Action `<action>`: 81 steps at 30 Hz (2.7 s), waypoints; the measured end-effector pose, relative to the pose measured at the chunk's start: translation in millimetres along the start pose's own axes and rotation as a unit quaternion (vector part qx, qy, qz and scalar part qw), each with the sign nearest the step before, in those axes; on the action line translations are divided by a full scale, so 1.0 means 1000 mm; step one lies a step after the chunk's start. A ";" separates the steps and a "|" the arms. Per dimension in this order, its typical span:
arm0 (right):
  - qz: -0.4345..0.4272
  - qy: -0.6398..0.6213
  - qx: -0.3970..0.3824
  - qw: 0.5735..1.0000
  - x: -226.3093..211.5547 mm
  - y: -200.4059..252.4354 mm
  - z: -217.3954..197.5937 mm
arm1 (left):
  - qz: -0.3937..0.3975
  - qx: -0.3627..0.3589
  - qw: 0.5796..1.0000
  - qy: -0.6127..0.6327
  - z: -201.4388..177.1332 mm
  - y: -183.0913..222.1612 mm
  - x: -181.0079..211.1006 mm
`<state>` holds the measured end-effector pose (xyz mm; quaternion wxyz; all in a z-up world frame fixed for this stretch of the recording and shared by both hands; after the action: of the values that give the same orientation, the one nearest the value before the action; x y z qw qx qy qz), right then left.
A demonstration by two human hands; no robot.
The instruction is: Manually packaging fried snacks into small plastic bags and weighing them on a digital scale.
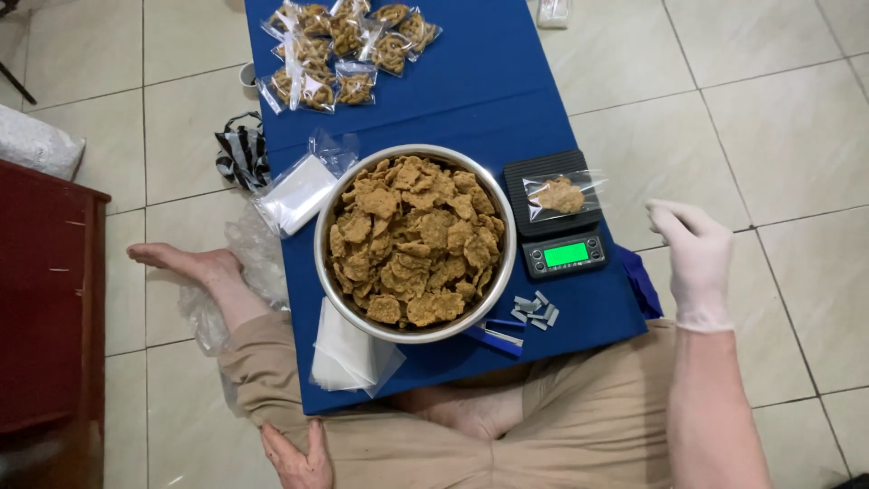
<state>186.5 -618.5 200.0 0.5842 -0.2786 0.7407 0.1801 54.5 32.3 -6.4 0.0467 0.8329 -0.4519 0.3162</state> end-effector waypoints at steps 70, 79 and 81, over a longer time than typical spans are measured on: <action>0.012 -0.110 -0.318 0.942 -0.194 0.191 0.136 | -0.006 -0.193 0.685 0.703 -0.100 -0.051 0.392; 0.005 -0.052 -0.243 0.969 -0.183 0.190 0.138 | -0.101 -0.180 0.711 0.672 -0.085 -0.048 0.387; 0.006 -0.045 -0.233 0.971 -0.178 0.188 0.138 | -0.099 -0.222 0.693 0.678 -0.086 -0.048 0.391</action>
<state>204.3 -354.2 325.8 0.5347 -0.3942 0.6529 0.3639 203.6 -190.6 294.4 0.5550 0.3972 -0.2696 0.6793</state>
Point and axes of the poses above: each hand's wrist, its own y-axis away from the middle knuckle, its own z-axis out of the palm, x = y × z, the point moved 6 cm from there along -y, towards the middle knuckle, and after that the axes turned 12 degrees about x, right-handed, at the moved point
